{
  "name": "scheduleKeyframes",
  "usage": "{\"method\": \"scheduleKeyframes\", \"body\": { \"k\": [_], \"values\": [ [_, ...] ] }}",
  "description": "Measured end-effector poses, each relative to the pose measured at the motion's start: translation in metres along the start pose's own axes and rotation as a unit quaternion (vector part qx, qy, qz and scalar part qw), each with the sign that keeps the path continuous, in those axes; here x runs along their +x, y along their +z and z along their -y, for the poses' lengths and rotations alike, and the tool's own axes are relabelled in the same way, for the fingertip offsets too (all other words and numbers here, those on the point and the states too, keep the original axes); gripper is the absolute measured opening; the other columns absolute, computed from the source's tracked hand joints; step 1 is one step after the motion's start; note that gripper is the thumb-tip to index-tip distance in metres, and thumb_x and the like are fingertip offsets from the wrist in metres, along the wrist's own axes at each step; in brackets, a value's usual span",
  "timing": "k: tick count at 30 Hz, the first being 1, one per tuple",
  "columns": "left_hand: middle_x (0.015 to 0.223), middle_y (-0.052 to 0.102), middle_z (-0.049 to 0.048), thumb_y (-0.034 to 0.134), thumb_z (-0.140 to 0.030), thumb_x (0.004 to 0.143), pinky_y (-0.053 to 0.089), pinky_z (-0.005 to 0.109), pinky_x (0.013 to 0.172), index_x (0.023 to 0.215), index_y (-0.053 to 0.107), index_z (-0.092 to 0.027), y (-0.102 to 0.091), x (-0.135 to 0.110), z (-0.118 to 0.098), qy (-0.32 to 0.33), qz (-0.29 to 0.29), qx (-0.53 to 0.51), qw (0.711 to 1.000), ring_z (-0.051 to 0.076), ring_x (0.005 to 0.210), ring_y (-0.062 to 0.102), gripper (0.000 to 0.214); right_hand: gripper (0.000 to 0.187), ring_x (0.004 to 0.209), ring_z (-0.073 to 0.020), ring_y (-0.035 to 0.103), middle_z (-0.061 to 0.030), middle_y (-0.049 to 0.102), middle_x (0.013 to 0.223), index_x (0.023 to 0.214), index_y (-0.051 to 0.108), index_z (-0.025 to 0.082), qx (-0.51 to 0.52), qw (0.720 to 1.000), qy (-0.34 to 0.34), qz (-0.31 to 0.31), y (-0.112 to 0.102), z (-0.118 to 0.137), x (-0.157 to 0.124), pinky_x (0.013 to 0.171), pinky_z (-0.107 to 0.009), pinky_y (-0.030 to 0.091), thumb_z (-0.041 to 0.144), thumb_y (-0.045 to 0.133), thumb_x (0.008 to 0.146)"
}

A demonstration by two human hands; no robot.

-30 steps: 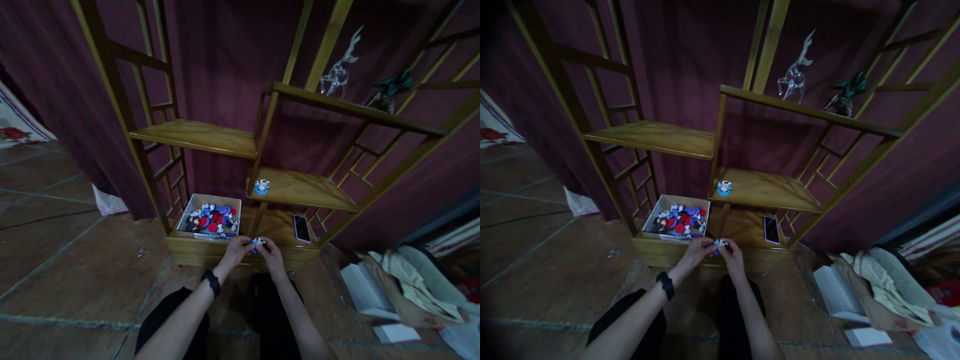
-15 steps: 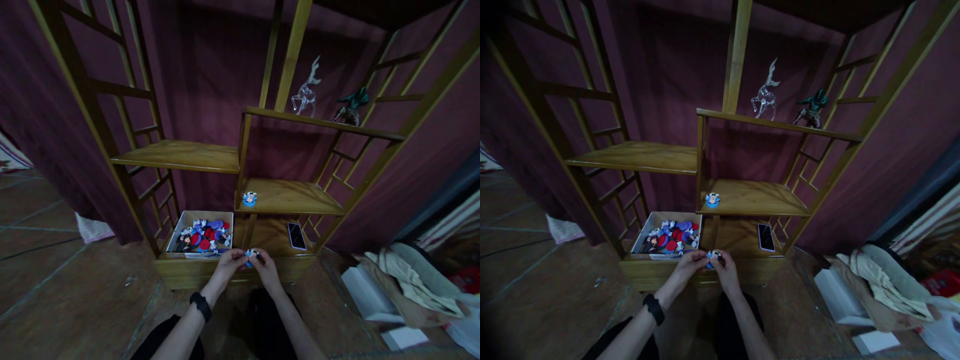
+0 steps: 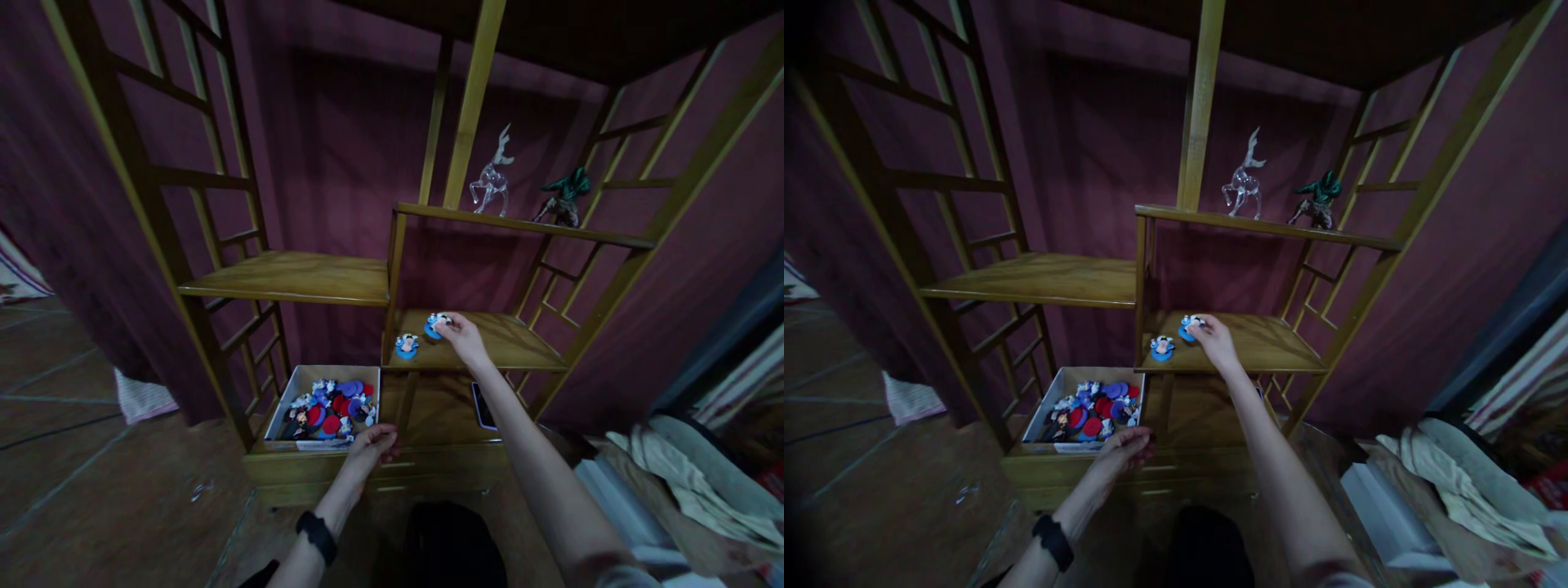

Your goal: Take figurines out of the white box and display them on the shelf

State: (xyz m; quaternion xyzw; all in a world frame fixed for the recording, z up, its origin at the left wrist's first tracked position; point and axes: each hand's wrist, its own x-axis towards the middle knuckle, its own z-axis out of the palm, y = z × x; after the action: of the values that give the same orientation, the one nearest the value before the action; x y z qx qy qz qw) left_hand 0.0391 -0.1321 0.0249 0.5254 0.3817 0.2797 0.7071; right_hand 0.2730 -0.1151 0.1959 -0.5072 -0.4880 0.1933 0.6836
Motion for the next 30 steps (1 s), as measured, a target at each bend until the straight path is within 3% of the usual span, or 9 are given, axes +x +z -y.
{"method": "scheduleKeyframes", "body": {
  "k": [4, 11, 19, 25, 30],
  "values": [
    [0.080, 0.068, 0.0053, 0.069, -0.051, 0.060, 0.045, 0.026, 0.063, 0.094, 0.062, -0.016, -0.003, 0.006, 0.003, -0.010, 0.017, -0.021, 1.000, 0.015, 0.070, 0.064, 0.050, 0.034, 0.063, -0.0132, 0.060, -0.0013, 0.067, 0.070, 0.081, 0.066, 0.015, -0.031, 0.997, 0.009, 0.067, 0.026, -0.024, 0.048, 0.066, -0.028, 0.050, 0.037, 0.076, 0.056],
    [0.074, 0.068, 0.0032, 0.071, -0.047, 0.057, 0.044, 0.025, 0.059, 0.090, 0.060, -0.016, -0.007, 0.023, 0.011, -0.042, 0.010, -0.023, 0.999, 0.015, 0.064, 0.064, 0.047, 0.029, 0.057, -0.0114, 0.057, 0.0016, 0.065, 0.062, 0.077, 0.067, 0.016, -0.096, 0.990, -0.017, 0.100, 0.052, -0.052, 0.076, 0.061, -0.026, 0.049, 0.035, 0.076, 0.057],
    [0.074, 0.068, 0.0030, 0.069, -0.050, 0.058, 0.043, 0.025, 0.057, 0.092, 0.059, -0.016, -0.014, 0.031, 0.023, -0.043, 0.017, -0.004, 0.999, 0.016, 0.065, 0.065, 0.050, 0.019, 0.060, -0.0116, 0.056, 0.0015, 0.065, 0.066, 0.078, 0.068, 0.019, -0.182, 0.979, -0.032, 0.083, 0.060, -0.064, 0.084, 0.060, -0.022, 0.044, 0.032, 0.070, 0.065],
    [0.074, 0.068, 0.0042, 0.069, -0.050, 0.057, 0.042, 0.024, 0.056, 0.094, 0.059, -0.014, -0.014, 0.031, 0.023, -0.049, 0.010, 0.006, 0.999, 0.017, 0.065, 0.064, 0.052, 0.015, 0.061, -0.0115, 0.054, 0.0016, 0.064, 0.067, 0.076, 0.067, 0.018, -0.288, 0.948, -0.023, 0.136, 0.060, -0.066, 0.077, 0.060, -0.021, 0.041, 0.032, 0.063, 0.071],
    [0.075, 0.068, 0.0049, 0.070, -0.050, 0.054, 0.041, 0.024, 0.056, 0.094, 0.059, -0.013, -0.013, 0.032, 0.022, -0.054, 0.007, 0.005, 0.998, 0.016, 0.064, 0.063, 0.055, 0.015, 0.069, -0.0119, 0.056, 0.0011, 0.064, 0.076, 0.082, 0.064, 0.018, -0.280, 0.947, -0.016, 0.159, 0.059, -0.068, 0.076, 0.064, -0.020, 0.042, 0.024, 0.063, 0.068]
  ]
}}
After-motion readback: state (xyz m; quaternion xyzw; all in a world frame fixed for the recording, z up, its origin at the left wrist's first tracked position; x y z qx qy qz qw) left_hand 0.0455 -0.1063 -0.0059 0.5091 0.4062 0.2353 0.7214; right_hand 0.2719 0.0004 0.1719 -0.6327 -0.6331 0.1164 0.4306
